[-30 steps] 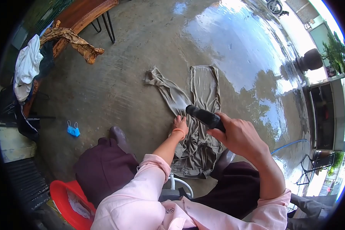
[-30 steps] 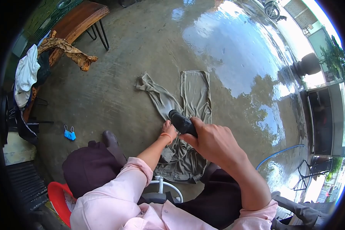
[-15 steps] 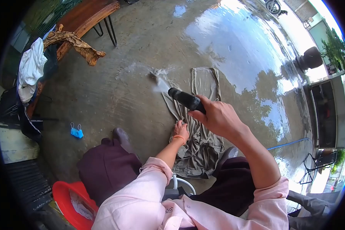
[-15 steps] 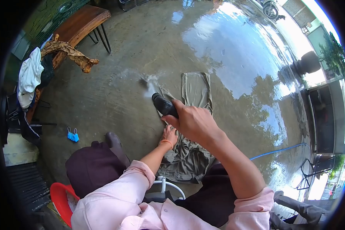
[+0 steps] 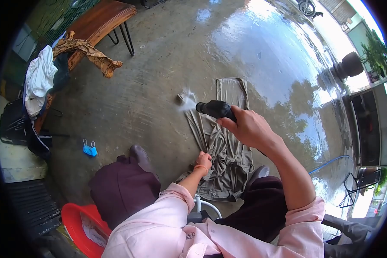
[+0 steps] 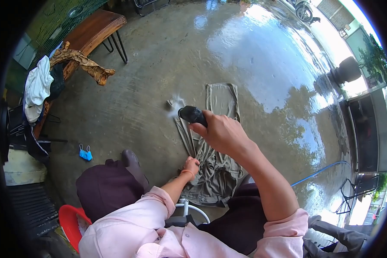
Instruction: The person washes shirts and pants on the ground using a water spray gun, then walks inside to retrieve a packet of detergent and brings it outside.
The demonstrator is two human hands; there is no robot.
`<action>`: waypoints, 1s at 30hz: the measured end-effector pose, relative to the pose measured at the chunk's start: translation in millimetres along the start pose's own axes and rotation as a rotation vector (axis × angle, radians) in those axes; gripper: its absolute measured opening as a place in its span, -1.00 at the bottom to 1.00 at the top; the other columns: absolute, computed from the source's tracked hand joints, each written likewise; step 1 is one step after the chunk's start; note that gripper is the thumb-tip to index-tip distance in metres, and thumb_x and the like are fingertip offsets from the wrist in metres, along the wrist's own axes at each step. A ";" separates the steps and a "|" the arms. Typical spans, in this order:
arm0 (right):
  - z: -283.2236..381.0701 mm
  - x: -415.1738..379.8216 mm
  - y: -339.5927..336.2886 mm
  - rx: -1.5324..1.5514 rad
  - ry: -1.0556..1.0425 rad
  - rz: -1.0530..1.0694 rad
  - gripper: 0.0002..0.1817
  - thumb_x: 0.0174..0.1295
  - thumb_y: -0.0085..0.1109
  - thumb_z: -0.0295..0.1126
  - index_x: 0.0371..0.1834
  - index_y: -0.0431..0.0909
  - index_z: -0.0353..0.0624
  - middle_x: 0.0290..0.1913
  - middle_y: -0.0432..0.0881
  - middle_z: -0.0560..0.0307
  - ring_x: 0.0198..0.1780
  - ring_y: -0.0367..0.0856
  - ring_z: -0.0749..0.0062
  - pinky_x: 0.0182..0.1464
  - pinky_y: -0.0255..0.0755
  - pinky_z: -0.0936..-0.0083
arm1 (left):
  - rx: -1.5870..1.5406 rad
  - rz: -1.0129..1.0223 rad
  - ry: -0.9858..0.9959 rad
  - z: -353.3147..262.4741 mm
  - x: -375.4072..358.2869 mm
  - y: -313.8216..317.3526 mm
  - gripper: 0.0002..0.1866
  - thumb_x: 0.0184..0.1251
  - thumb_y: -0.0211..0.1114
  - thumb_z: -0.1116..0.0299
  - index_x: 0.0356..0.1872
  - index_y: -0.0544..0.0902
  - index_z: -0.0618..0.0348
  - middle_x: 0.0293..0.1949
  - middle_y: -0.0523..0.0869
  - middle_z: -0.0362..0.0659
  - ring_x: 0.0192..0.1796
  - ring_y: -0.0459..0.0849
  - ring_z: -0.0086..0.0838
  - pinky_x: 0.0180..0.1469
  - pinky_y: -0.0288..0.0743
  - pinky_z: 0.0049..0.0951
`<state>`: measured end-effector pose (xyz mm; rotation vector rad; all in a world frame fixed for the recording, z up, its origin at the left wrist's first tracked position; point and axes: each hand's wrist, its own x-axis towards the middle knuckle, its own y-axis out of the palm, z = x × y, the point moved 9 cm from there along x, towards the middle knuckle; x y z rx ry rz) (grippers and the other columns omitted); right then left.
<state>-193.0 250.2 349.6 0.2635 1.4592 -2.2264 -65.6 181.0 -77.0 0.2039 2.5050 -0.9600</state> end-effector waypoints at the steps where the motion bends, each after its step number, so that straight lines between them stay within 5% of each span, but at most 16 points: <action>1: 1.0 0.4 -1.4 -0.005 -0.001 -0.010 -0.49 0.27 0.00 0.08 -0.15 0.52 -0.22 -0.54 0.59 -0.11 -0.38 0.62 -0.04 -0.31 0.44 0.14 | -0.009 0.030 -0.041 3.5 -9.5 4.8 -0.82 -0.06 0.19 0.59 -0.55 0.62 -0.04 -0.21 0.55 -0.16 -0.14 0.60 -0.14 -0.09 0.49 -0.21; 9: -2.7 6.4 3.9 -0.046 0.017 0.057 -0.49 0.28 -0.01 0.09 -0.17 0.53 -0.22 -0.51 0.61 -0.12 -0.35 0.63 -0.03 -0.29 0.44 0.15 | -0.026 0.014 -0.096 12.6 -4.7 11.4 -0.85 -0.06 0.22 0.52 -0.68 0.63 -0.03 -0.27 0.59 -0.14 -0.19 0.60 -0.15 -0.12 0.49 -0.25; 15: -6.1 14.2 -2.1 0.012 -0.015 -0.133 -0.48 0.27 0.01 0.09 -0.29 0.52 -0.24 -0.59 0.52 -0.17 -0.41 0.55 -0.13 -0.35 0.35 0.11 | -0.024 -0.054 -0.107 15.6 1.9 8.9 -0.85 -0.06 0.21 0.52 -0.67 0.64 -0.01 -0.32 0.60 -0.10 -0.22 0.61 -0.13 -0.14 0.49 -0.25; 17: -11.1 14.9 5.0 -0.039 0.065 0.039 -0.46 0.25 0.01 0.11 -0.19 0.53 -0.25 -0.46 0.61 -0.16 -0.32 0.63 -0.04 -0.26 0.44 0.15 | -0.051 0.040 -0.068 12.4 8.5 9.7 -0.93 0.01 0.22 0.44 -0.57 0.64 0.00 -0.29 0.59 -0.06 -0.21 0.60 -0.09 -0.14 0.50 -0.21; 20: -12.7 13.1 -7.5 -0.031 0.089 -0.172 -0.46 0.25 0.01 0.11 -0.20 0.54 -0.25 -0.47 0.61 -0.16 -0.32 0.63 -0.04 -0.27 0.43 0.15 | -0.292 -0.354 -0.170 40.3 22.8 -12.4 -0.92 0.05 0.21 0.44 -0.54 0.64 0.02 -0.30 0.59 -0.07 -0.18 0.59 -0.15 -0.10 0.46 -0.23; 22: -14.5 12.8 -7.3 -0.047 0.099 -0.089 -0.46 0.25 0.01 0.10 -0.16 0.53 -0.24 -0.46 0.61 -0.16 -0.32 0.62 -0.05 -0.27 0.43 0.15 | -0.258 -0.582 -0.152 28.3 23.1 -56.4 -0.92 0.09 0.17 0.48 -0.46 0.63 0.06 -0.23 0.57 -0.05 -0.13 0.57 -0.16 -0.04 0.45 -0.25; 27: -21.9 5.6 -2.6 -0.048 0.126 0.014 -0.48 0.26 0.02 0.07 -0.08 0.52 -0.22 -0.48 0.61 -0.16 -0.32 0.62 -0.07 -0.27 0.43 0.15 | -0.380 -0.614 -0.117 7.6 81.6 -112.3 -0.84 0.10 0.17 0.48 -0.27 0.61 0.14 -0.12 0.53 -0.03 -0.03 0.52 -0.16 0.06 0.41 -0.28; 30: -23.0 0.9 -16.2 -0.008 0.062 -0.183 -0.51 0.25 0.05 0.05 -0.14 0.55 -0.22 -0.53 0.58 -0.16 -0.33 0.60 -0.09 -0.29 0.42 0.15 | -0.268 -0.518 -0.161 -9.6 92.4 -117.4 -0.63 0.07 0.27 0.35 -0.03 0.51 0.07 -0.01 0.49 0.01 0.03 0.49 -0.10 0.08 0.41 -0.21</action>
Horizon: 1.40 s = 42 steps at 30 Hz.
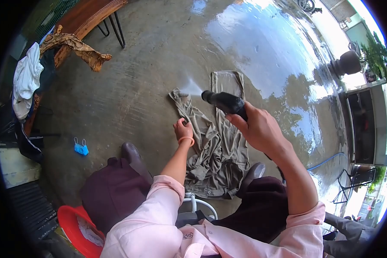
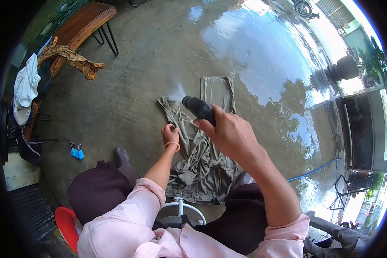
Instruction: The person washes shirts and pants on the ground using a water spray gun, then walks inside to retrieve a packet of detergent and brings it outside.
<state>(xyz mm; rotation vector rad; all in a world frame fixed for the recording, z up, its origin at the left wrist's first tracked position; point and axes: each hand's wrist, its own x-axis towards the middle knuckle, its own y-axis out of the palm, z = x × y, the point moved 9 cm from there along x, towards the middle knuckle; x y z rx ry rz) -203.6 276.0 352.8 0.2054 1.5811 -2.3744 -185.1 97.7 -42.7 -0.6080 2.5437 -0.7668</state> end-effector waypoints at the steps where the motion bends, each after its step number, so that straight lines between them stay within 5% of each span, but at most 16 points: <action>1: -2.9 0.2 -4.6 0.004 0.001 0.002 -0.51 0.25 0.05 0.05 -0.14 0.55 -0.22 -0.53 0.58 -0.16 -0.33 0.60 -0.09 -0.29 0.42 0.15 | 0.068 0.019 -0.022 -5.1 -7.6 6.1 -0.54 0.05 0.30 0.30 0.04 0.47 0.03 0.02 0.47 0.01 0.05 0.48 -0.08 0.08 0.41 -0.19; 4: -12.4 -3.3 10.0 -0.006 0.049 0.286 -0.50 0.25 0.05 0.06 -0.11 0.54 -0.20 -0.51 0.58 -0.18 -0.34 0.59 -0.12 -0.30 0.40 0.14 | 0.273 -0.008 0.032 12.4 -50.0 31.3 -0.19 -0.16 0.49 0.16 0.23 0.33 -0.07 0.16 0.39 -0.10 0.21 0.38 -0.13 0.16 0.37 -0.12; 10: -32.8 -16.3 -24.8 0.044 0.099 -0.069 -0.52 0.25 0.06 0.05 -0.30 0.46 -0.26 -0.53 0.54 -0.21 -0.36 0.55 -0.16 -0.32 0.36 0.11 | 0.374 0.054 0.063 9.2 -140.8 22.9 -0.06 -0.11 0.47 0.02 0.36 0.17 -0.19 0.31 0.25 -0.07 0.28 0.32 -0.15 0.17 0.27 -0.03; 14: -72.8 -36.0 -38.9 0.014 0.294 0.072 -0.49 0.25 0.03 0.08 -0.25 0.52 -0.24 -0.49 0.57 -0.20 -0.34 0.58 -0.13 -0.28 0.39 0.13 | 0.605 0.429 0.257 -0.7 -217.1 37.8 0.04 -0.15 0.40 -0.21 0.42 0.04 -0.39 0.43 -0.03 0.08 0.46 -0.08 0.05 0.37 -0.13 0.16; 17: -96.7 -53.2 -37.1 -0.038 0.368 0.163 -0.49 0.25 0.01 0.09 -0.21 0.57 -0.22 -0.44 0.60 -0.20 -0.31 0.59 -0.11 -0.25 0.40 0.14 | 0.826 0.631 0.391 1.7 -238.7 49.5 0.12 -0.19 0.42 -0.21 0.44 -0.08 -0.46 0.47 -0.19 0.10 0.47 -0.12 0.04 0.36 -0.16 0.22; 21: -118.2 -68.1 -55.1 -0.009 0.411 -0.091 -0.51 0.26 0.01 0.06 -0.22 0.53 -0.24 -0.44 0.59 -0.23 -0.29 0.58 -0.13 -0.23 0.39 0.12 | 0.931 0.697 0.590 10.1 -220.9 56.2 0.04 -0.08 0.45 0.04 0.42 -0.06 -0.56 0.46 -0.13 -0.01 0.45 -0.04 -0.02 0.31 -0.03 0.20; 23: -125.4 -78.7 -64.3 0.032 0.378 -0.183 -0.51 0.26 0.02 0.05 -0.23 0.51 -0.25 -0.44 0.58 -0.23 -0.30 0.57 -0.15 -0.25 0.38 0.11 | 0.845 0.619 0.650 7.4 -208.4 55.0 -0.16 -0.07 0.43 0.17 0.31 0.21 -0.53 0.34 0.11 -0.15 0.36 0.13 -0.10 0.22 0.13 0.12; 26: -139.3 -101.8 -68.4 0.053 0.424 -0.101 -0.51 0.26 0.03 0.05 -0.23 0.51 -0.25 -0.48 0.57 -0.20 -0.35 0.57 -0.11 -0.27 0.38 0.14 | 0.747 0.570 0.718 13.3 -176.3 51.1 -0.31 0.03 0.21 0.44 0.22 0.36 -0.53 0.20 0.29 -0.30 0.19 0.33 -0.30 0.07 0.26 -0.11; 27: -145.1 -109.4 -70.7 0.064 0.436 -0.103 -0.51 0.26 0.03 0.05 -0.23 0.51 -0.25 -0.48 0.57 -0.20 -0.35 0.57 -0.11 -0.27 0.38 0.14 | 0.735 0.503 0.708 6.8 -160.1 36.8 -0.20 -0.09 0.23 0.55 0.23 0.34 -0.54 0.14 0.34 -0.32 0.15 0.37 -0.33 0.07 0.27 -0.18; 29: -153.0 -123.0 -60.8 0.141 0.406 0.036 -0.62 0.29 0.06 -0.11 -0.40 0.47 -0.27 -0.71 0.42 0.21 -0.69 0.43 0.55 -0.58 0.28 0.51 | 0.739 0.382 0.686 2.9 -120.6 5.5 -0.20 0.01 0.16 0.56 0.31 0.27 -0.51 0.19 0.35 -0.28 0.15 0.42 -0.31 0.04 0.34 -0.13; 32: -172.3 -141.4 -56.4 0.265 0.454 -0.016 -0.67 0.28 0.05 -0.16 -0.43 0.46 -0.25 -0.70 0.43 0.23 -0.69 0.42 0.59 -0.58 0.27 0.54 | 0.776 0.052 0.337 26.0 -51.4 -58.5 -0.13 0.05 0.17 0.57 0.41 0.07 -0.36 0.29 0.28 -0.19 0.22 0.40 -0.20 0.12 0.33 -0.08; 34: -186.5 -147.1 -57.7 0.330 0.447 -0.148 -0.70 0.27 0.03 -0.21 -0.44 0.44 -0.26 -0.67 0.45 0.24 -0.67 0.42 0.61 -0.58 0.27 0.56 | 0.917 0.099 0.029 63.2 -12.8 -80.1 -0.27 0.09 0.21 0.44 0.35 0.19 -0.17 0.32 0.26 -0.18 0.25 0.37 -0.18 0.22 0.25 -0.06; 37: -186.3 -149.2 -58.0 0.358 0.400 -0.182 -0.69 0.27 0.04 -0.21 -0.46 0.44 -0.26 -0.68 0.44 0.25 -0.67 0.42 0.60 -0.58 0.27 0.57 | 0.974 0.447 -0.159 50.9 -7.1 -61.0 -0.17 -0.07 0.38 0.11 0.31 0.26 0.02 0.34 0.27 -0.13 0.40 0.19 -0.22 0.36 0.01 0.09; 39: -178.0 -153.3 -55.6 0.400 0.416 -0.121 -0.70 0.26 0.04 -0.23 -0.47 0.44 -0.26 -0.68 0.44 0.25 -0.66 0.41 0.59 -0.58 0.26 0.56 | 0.987 0.701 -0.082 31.6 -19.1 -24.1 -0.07 -0.15 0.41 -0.11 0.31 0.30 0.08 0.36 0.27 -0.10 0.45 0.08 -0.25 0.40 -0.13 0.13; 41: -163.3 -150.5 -40.0 0.357 0.345 0.104 -0.71 0.24 0.06 -0.23 -0.47 0.45 -0.27 -0.67 0.44 0.26 -0.64 0.41 0.60 -0.57 0.26 0.56 | 1.009 0.715 0.041 -7.9 -61.0 5.7 0.08 -0.15 0.24 -0.41 0.32 0.28 0.22 0.38 0.26 -0.04 0.48 0.03 -0.22 0.42 -0.26 0.13; 42: -156.7 -149.0 -37.2 0.300 0.302 0.145 -0.62 0.24 0.12 -0.11 -0.29 0.53 -0.29 -0.62 0.46 -0.02 -0.57 0.44 0.20 -0.42 0.30 0.30 | 1.018 0.678 0.068 -24.2 -80.9 19.0 0.12 -0.15 0.22 -0.43 0.34 0.24 0.27 0.39 0.22 -0.01 0.50 -0.05 -0.17 0.42 -0.32 0.14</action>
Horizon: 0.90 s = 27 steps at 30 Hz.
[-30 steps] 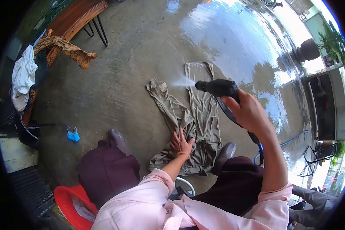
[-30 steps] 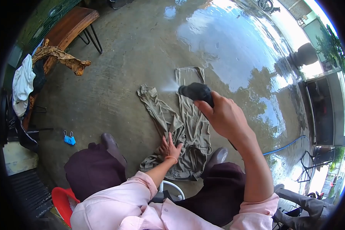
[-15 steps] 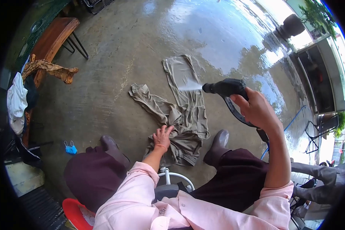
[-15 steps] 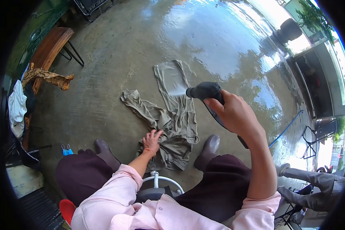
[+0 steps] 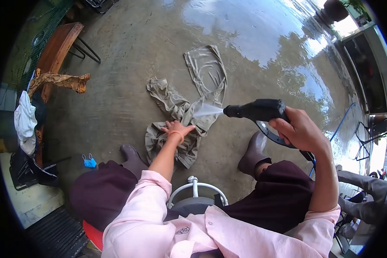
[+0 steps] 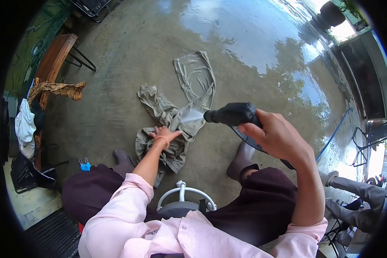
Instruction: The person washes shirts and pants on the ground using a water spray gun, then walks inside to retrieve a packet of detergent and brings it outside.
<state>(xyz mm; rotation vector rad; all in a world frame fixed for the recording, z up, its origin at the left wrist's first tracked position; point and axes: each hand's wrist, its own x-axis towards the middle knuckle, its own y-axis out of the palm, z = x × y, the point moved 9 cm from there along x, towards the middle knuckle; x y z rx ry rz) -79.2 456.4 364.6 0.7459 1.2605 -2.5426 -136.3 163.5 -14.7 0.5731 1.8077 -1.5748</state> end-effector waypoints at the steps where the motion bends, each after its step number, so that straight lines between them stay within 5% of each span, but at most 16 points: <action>1: 3.6 0.5 3.1 -0.008 -0.002 0.004 -0.62 0.24 0.12 -0.11 -0.29 0.53 -0.29 -0.62 0.46 -0.02 -0.57 0.44 0.20 -0.42 0.30 0.30 | -0.001 -0.032 0.022 -21.0 -11.1 3.3 0.17 -0.16 0.21 -0.44 0.35 0.19 0.33 0.40 0.19 0.02 0.50 -0.14 -0.09 0.42 -0.36 0.15; 3: 11.5 0.9 8.4 0.011 -0.008 -0.016 -0.63 0.24 0.13 -0.11 -0.27 0.52 -0.28 -0.61 0.47 -0.06 -0.55 0.41 0.08 -0.41 0.29 0.27 | 0.094 -0.215 0.031 -37.9 -17.0 25.3 0.16 -0.20 0.28 -0.39 0.32 0.20 0.35 0.38 0.20 0.06 0.51 -0.20 -0.04 0.42 -0.38 0.17; 6: 30.1 0.3 9.3 0.027 -0.107 -0.081 -0.64 0.24 0.13 -0.10 -0.20 0.52 -0.22 -0.57 0.51 -0.09 -0.51 0.46 0.03 -0.38 0.31 0.26 | 0.137 -0.369 0.223 -32.0 -8.1 26.4 -0.25 -0.07 0.35 -0.11 0.07 0.44 0.23 0.23 0.41 0.00 0.38 0.19 -0.17 0.40 -0.21 0.15; 7: 38.7 -0.5 6.9 0.040 -0.144 -0.115 -0.65 0.24 0.13 -0.10 -0.17 0.52 -0.20 -0.56 0.52 -0.10 -0.50 0.48 0.01 -0.37 0.32 0.25 | 0.193 -0.490 0.332 -30.6 -12.1 17.3 -0.57 0.03 0.30 0.10 -0.14 0.55 0.16 -0.02 0.61 -0.05 0.14 0.48 -0.26 0.40 -0.10 0.04; 9: 50.3 -1.4 4.7 -0.010 -0.155 -0.156 -0.65 0.24 0.12 -0.10 -0.15 0.51 -0.18 -0.55 0.53 -0.12 -0.47 0.50 -0.02 -0.36 0.33 0.23 | 0.196 -0.416 0.376 -14.2 5.9 29.9 -0.74 0.06 0.22 0.22 -0.28 0.62 0.16 -0.23 0.71 -0.04 -0.03 0.63 -0.25 0.41 -0.08 -0.07; 11: 60.7 -0.7 0.1 -0.055 -0.175 -0.203 -0.65 0.24 0.12 -0.10 -0.13 0.51 -0.16 -0.54 0.53 -0.13 -0.45 0.52 -0.04 -0.35 0.34 0.21 | 0.020 -0.201 0.304 1.8 -13.5 26.2 -0.71 0.06 0.17 0.20 -0.32 0.66 0.20 -0.25 0.71 0.04 -0.05 0.67 -0.22 0.42 -0.09 -0.11; 15: 64.8 2.2 -6.3 -0.130 -0.163 -0.261 -0.65 0.23 0.12 -0.12 -0.10 0.51 -0.16 -0.51 0.55 -0.15 -0.39 0.54 -0.08 -0.31 0.35 0.19 | -0.529 -0.175 0.314 27.9 -47.8 -8.4 -0.65 -0.03 0.17 0.09 -0.40 0.65 0.18 -0.34 0.69 0.12 -0.13 0.66 -0.07 0.25 0.17 -0.14; 17: 70.3 10.5 -9.4 -0.096 -0.135 -0.266 -0.66 0.22 0.11 -0.13 -0.12 0.52 -0.17 -0.49 0.56 -0.16 -0.37 0.55 -0.08 -0.28 0.36 0.19 | -0.763 -0.361 0.398 45.5 -36.8 -45.0 -0.61 -0.08 0.20 0.11 -0.46 0.58 0.31 -0.40 0.67 0.14 -0.28 0.65 -0.01 -0.12 0.44 -0.18; 18: 68.0 12.6 -10.2 -0.065 -0.112 -0.263 -0.67 0.22 0.11 -0.14 -0.14 0.52 -0.18 -0.47 0.57 -0.17 -0.36 0.56 -0.09 -0.28 0.37 0.19 | -0.912 -0.450 0.391 54.8 -60.9 -90.9 -0.65 -0.09 0.23 0.17 -0.46 0.58 0.32 -0.48 0.66 0.08 -0.39 0.64 -0.18 -0.24 0.46 -0.25; 22: 65.9 18.4 -13.0 -0.074 -0.174 -0.333 -0.65 0.21 0.10 -0.15 -0.18 0.53 -0.25 -0.49 0.57 -0.18 -0.38 0.56 -0.07 -0.28 0.38 0.22 | -1.206 -0.741 0.335 114.5 -128.3 -243.6 -0.68 -0.04 0.26 0.21 -0.47 0.58 0.35 -0.55 0.64 -0.05 -0.45 0.57 -0.47 -0.33 0.45 -0.33; 26: 77.2 9.7 -18.0 -0.038 -0.196 -0.383 -0.63 0.21 0.10 -0.15 -0.20 0.52 -0.30 -0.52 0.55 -0.15 -0.44 0.56 0.01 -0.31 0.38 0.25 | -1.478 -1.015 0.708 172.3 -198.6 -414.5 -0.75 0.04 0.28 0.27 -0.43 0.63 0.30 -0.49 0.68 -0.19 -0.44 0.55 -0.57 -0.34 0.44 -0.44; 27: 78.2 8.9 -16.9 -0.036 -0.183 -0.371 -0.63 0.21 0.09 -0.15 -0.20 0.52 -0.30 -0.53 0.55 -0.14 -0.45 0.56 0.04 -0.32 0.38 0.26 | -1.476 -1.218 0.795 186.7 -241.3 -461.2 -0.76 0.02 0.28 0.28 -0.47 0.62 0.30 -0.50 0.67 -0.22 -0.45 0.52 -0.61 -0.35 0.42 -0.46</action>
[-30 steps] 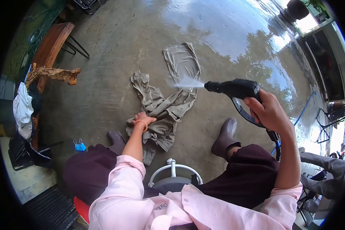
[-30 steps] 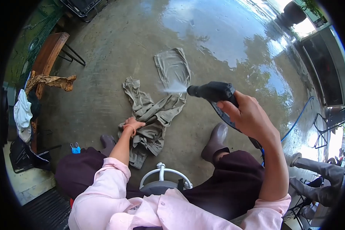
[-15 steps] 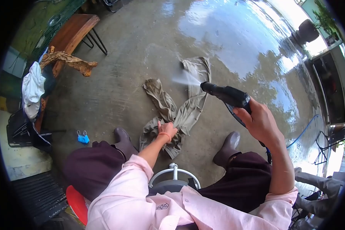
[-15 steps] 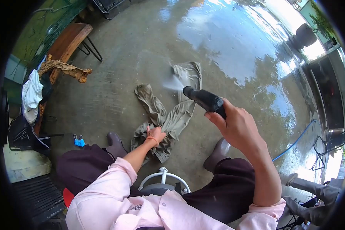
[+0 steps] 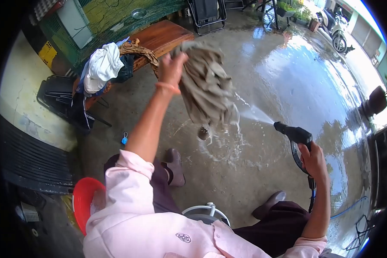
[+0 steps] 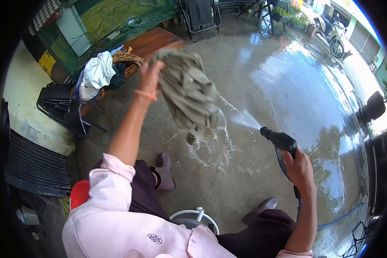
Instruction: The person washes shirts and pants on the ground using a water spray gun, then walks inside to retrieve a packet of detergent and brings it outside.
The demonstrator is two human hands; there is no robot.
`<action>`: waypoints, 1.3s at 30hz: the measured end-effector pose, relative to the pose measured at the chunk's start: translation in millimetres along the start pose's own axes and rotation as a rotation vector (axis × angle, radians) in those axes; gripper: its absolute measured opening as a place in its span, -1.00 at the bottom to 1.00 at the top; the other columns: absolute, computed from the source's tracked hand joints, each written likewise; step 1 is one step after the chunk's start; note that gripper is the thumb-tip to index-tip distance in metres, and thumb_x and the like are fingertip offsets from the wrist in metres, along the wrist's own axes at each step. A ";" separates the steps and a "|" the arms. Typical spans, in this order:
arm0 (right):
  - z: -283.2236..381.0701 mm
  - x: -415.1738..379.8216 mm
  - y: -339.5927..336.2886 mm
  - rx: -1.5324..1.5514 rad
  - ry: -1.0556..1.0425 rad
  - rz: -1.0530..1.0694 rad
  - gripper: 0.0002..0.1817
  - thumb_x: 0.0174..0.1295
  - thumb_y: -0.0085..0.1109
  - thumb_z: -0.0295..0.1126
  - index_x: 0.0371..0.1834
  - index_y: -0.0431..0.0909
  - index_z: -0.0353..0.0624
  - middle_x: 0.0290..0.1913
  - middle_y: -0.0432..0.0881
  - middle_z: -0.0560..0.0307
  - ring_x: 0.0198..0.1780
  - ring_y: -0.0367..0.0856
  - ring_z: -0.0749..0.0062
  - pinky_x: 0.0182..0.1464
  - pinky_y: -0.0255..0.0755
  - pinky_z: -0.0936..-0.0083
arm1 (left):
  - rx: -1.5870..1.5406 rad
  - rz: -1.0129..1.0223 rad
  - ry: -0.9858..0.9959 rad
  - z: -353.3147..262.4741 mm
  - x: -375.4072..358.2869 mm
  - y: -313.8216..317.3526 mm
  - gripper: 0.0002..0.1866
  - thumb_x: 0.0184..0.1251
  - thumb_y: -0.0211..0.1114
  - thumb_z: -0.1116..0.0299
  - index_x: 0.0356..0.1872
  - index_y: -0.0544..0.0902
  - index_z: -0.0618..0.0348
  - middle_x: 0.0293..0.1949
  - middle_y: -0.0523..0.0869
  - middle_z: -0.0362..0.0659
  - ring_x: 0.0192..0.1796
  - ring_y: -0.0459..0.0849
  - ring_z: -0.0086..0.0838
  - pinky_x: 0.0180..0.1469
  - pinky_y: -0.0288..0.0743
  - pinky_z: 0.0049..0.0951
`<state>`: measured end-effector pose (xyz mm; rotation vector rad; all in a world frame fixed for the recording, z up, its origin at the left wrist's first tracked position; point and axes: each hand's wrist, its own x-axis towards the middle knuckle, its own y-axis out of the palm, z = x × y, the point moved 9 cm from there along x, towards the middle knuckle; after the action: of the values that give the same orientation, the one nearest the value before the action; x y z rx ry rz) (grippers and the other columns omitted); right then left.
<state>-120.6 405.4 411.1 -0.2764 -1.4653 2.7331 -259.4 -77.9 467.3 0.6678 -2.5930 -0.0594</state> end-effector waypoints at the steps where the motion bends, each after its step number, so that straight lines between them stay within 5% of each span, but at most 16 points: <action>1: 0.6 1.0 0.8 0.000 -0.017 -0.003 -0.64 0.21 0.09 -0.16 -0.21 0.51 -0.30 -0.56 0.53 -0.12 -0.48 0.54 0.07 -0.34 0.38 0.27 | 0.169 -0.017 0.058 -37.4 39.7 -14.9 -0.76 0.01 0.28 0.28 -0.49 0.62 0.31 -0.49 0.67 -0.22 -0.47 0.53 -0.59 -0.37 0.41 -0.45; 5: 10.8 6.5 6.4 0.018 -0.056 -0.021 -0.67 0.22 0.09 -0.18 -0.22 0.52 -0.29 -0.59 0.51 -0.07 -0.51 0.55 0.14 -0.38 0.37 0.31 | 0.519 -0.290 0.459 -185.0 166.6 -97.4 -0.45 0.06 0.30 0.05 -0.09 0.59 0.37 -0.08 0.66 0.10 -0.09 0.62 -0.20 -0.05 0.44 -0.23; 6: 16.6 6.1 8.3 0.019 -0.018 0.015 -0.68 0.22 0.09 -0.20 -0.23 0.52 -0.28 -0.60 0.51 -0.03 -0.52 0.54 0.21 -0.40 0.37 0.32 | 0.479 -0.389 0.789 -219.4 174.8 -113.5 -0.60 0.21 0.17 0.14 -0.18 0.57 0.33 -0.29 0.66 0.07 -0.16 0.62 -0.13 -0.06 0.45 -0.22; 9: 25.1 7.6 24.3 0.003 -0.082 0.039 -0.72 0.24 0.09 -0.22 -0.25 0.53 -0.25 -0.64 0.50 0.08 -0.56 0.52 0.35 -0.45 0.35 0.38 | 0.727 -0.580 0.812 -235.5 231.4 -218.1 -0.53 0.16 0.18 0.10 -0.12 0.57 0.36 -0.16 0.66 0.19 -0.10 0.62 -0.02 -0.01 0.40 -0.12; 11: 38.8 8.0 33.8 0.054 -0.070 0.091 -0.73 0.26 0.08 -0.23 -0.25 0.53 -0.26 -0.64 0.51 0.08 -0.57 0.51 0.34 -0.45 0.36 0.38 | 0.862 -0.435 0.115 -198.6 242.1 -288.9 -0.17 0.06 0.26 -0.14 0.19 0.31 0.35 0.17 0.42 0.16 0.18 0.43 -0.01 0.18 0.30 -0.14; 13: 48.6 7.1 42.9 -0.028 -0.136 0.104 -0.74 0.24 0.09 -0.25 -0.26 0.53 -0.28 -0.62 0.52 0.02 -0.55 0.53 0.25 -0.42 0.38 0.33 | 1.240 -0.594 0.038 -173.3 212.7 -369.3 -0.15 0.00 0.37 -0.12 0.21 0.39 0.32 -0.06 0.63 0.05 -0.33 0.63 -0.32 -0.21 0.52 -0.24; 14: 57.0 3.9 45.1 -0.064 -0.132 0.128 -0.74 0.23 0.11 -0.26 -0.26 0.53 -0.28 -0.60 0.53 -0.01 -0.53 0.54 0.22 -0.40 0.38 0.31 | 0.842 -0.519 -0.216 -159.4 129.3 -354.6 -0.16 0.08 0.37 0.01 0.33 0.25 0.22 0.09 0.56 0.01 -0.06 0.62 -0.34 0.01 0.49 -0.29; 16: 55.4 9.8 56.4 -0.090 -0.225 0.070 -0.76 0.20 0.12 -0.29 -0.29 0.52 -0.29 -0.61 0.52 -0.02 -0.57 0.52 0.19 -0.43 0.37 0.31 | 0.851 -0.110 0.068 -91.4 81.6 -421.6 -0.43 0.10 0.33 0.28 0.19 0.47 0.19 0.12 0.57 -0.04 0.20 0.50 -0.36 0.25 0.30 -0.39; 18: 72.5 -0.6 59.3 -0.056 -0.271 0.083 -0.78 0.17 0.10 -0.32 -0.34 0.50 -0.31 -0.64 0.50 0.00 -0.60 0.49 0.27 -0.48 0.34 0.36 | 1.156 -0.118 -0.193 -30.8 -54.4 -498.5 -0.56 0.07 0.33 0.40 0.05 0.58 0.24 -0.01 0.66 -0.12 0.09 0.58 -0.44 0.17 0.39 -0.44; 19: 81.2 -5.3 60.2 0.013 -0.265 0.103 -0.80 0.17 0.06 -0.35 -0.38 0.48 -0.31 -0.66 0.48 0.05 -0.61 0.47 0.37 -0.50 0.31 0.41 | 0.897 -0.199 -0.475 16.1 -130.6 -557.0 -0.60 0.06 0.34 0.42 -0.01 0.62 0.25 -0.10 0.70 -0.12 -0.05 0.65 -0.45 0.05 0.47 -0.49; 25: 66.1 -6.5 80.3 0.086 -0.480 0.086 -0.64 0.35 -0.09 -0.21 -0.53 0.39 -0.23 -0.70 0.35 0.24 -0.66 0.33 0.60 -0.59 0.16 0.55 | 1.157 -0.878 -0.906 8.9 -536.9 -734.4 -0.83 0.10 0.25 0.50 -0.27 0.71 0.20 -0.34 0.73 -0.18 -0.31 0.65 -0.52 -0.15 0.53 -0.49; 27: 54.7 0.5 102.0 0.096 -0.476 0.087 -0.60 0.37 -0.11 -0.17 -0.55 0.37 -0.22 -0.70 0.35 0.24 -0.68 0.32 0.58 -0.62 0.15 0.53 | 1.317 -0.769 -1.108 17.5 -624.9 -764.5 -0.80 0.15 0.18 0.36 -0.32 0.73 0.17 -0.35 0.75 -0.10 -0.28 0.71 -0.39 -0.13 0.56 -0.40; 31: 59.5 -14.1 151.0 0.062 -0.374 0.194 -0.65 0.35 -0.11 -0.26 -0.57 0.37 -0.22 -0.75 0.34 0.27 -0.74 0.31 0.61 -0.68 0.14 0.58 | 1.770 -0.183 -1.599 30.7 -717.4 -792.7 -0.60 0.24 -0.04 0.16 -0.19 0.70 0.16 -0.10 0.69 0.02 -0.02 0.66 -0.14 0.01 0.52 -0.18; 34: 26.7 -17.6 181.6 0.017 -0.372 0.300 -0.59 0.38 -0.08 -0.12 -0.51 0.38 -0.23 -0.74 0.35 0.24 -0.76 0.33 0.55 -0.70 0.19 0.53 | 1.054 0.052 -0.786 75.4 -735.2 -787.3 -0.58 0.18 0.07 0.07 -0.15 0.70 0.14 -0.03 0.66 0.01 0.00 0.66 -0.16 0.08 0.49 -0.22; 36: 3.1 -17.4 191.3 -0.032 -0.379 0.315 -0.59 0.38 -0.09 -0.14 -0.51 0.37 -0.24 -0.74 0.35 0.24 -0.76 0.32 0.57 -0.70 0.16 0.56 | 1.474 -0.205 -1.844 107.0 -777.0 -815.5 -0.41 0.07 0.23 -0.05 0.03 0.61 0.17 0.08 0.60 0.03 0.11 0.60 -0.16 0.14 0.45 -0.22; 39: -6.4 -29.8 195.7 -0.040 -0.364 0.298 -0.63 0.38 -0.08 -0.18 -0.51 0.36 -0.24 -0.73 0.33 0.26 -0.76 0.29 0.61 -0.70 0.12 0.58 | 1.295 -0.251 -1.858 122.4 -753.2 -778.2 -0.31 0.03 0.28 -0.06 0.13 0.51 0.22 0.14 0.54 0.06 0.16 0.55 -0.18 0.16 0.43 -0.24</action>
<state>-78.7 298.5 249.7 0.0088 -1.6829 3.1252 619.6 -420.5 -78.5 2.0818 -3.8476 1.9181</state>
